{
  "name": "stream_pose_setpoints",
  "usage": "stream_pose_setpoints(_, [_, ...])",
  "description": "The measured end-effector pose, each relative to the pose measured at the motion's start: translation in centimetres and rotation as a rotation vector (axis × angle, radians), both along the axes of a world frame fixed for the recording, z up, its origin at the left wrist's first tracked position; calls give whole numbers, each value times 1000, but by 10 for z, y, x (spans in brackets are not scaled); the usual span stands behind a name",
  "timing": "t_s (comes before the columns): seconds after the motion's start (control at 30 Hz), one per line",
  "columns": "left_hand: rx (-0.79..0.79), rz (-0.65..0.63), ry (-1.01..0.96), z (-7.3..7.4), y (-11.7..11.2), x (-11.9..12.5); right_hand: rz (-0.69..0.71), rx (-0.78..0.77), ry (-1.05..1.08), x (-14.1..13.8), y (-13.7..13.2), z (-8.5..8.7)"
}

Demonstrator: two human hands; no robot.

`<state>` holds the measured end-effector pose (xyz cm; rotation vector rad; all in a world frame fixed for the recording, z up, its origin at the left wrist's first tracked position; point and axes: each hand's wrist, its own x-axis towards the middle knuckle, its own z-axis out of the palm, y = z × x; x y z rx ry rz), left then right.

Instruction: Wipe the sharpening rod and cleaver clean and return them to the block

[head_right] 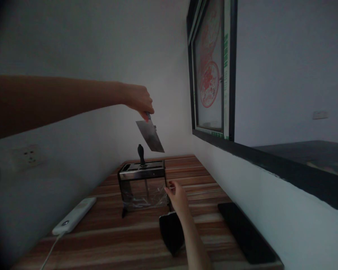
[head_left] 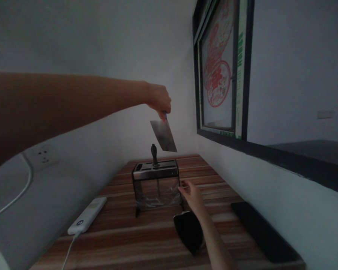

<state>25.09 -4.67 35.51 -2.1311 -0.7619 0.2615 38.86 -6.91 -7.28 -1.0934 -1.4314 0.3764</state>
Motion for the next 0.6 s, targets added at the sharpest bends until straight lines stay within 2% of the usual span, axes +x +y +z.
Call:
stream_pose_setpoints(0.13, [-35, 4, -133, -9, 6, 2, 20, -19, -3, 0, 2, -3])
stream_pose_setpoints(0.23, [-37, 85, -168, -12, -2, 5, 29, -31, -5, 0, 3, -5])
stream_pose_setpoints(0.47, [130, 199, 193, -10, -23, 14, 26, -63, -24, -4, 3, -7])
stream_pose_setpoints(0.6, [149, 216, 255, -7, -28, 21, 23, -83, -49, -6, 4, -8])
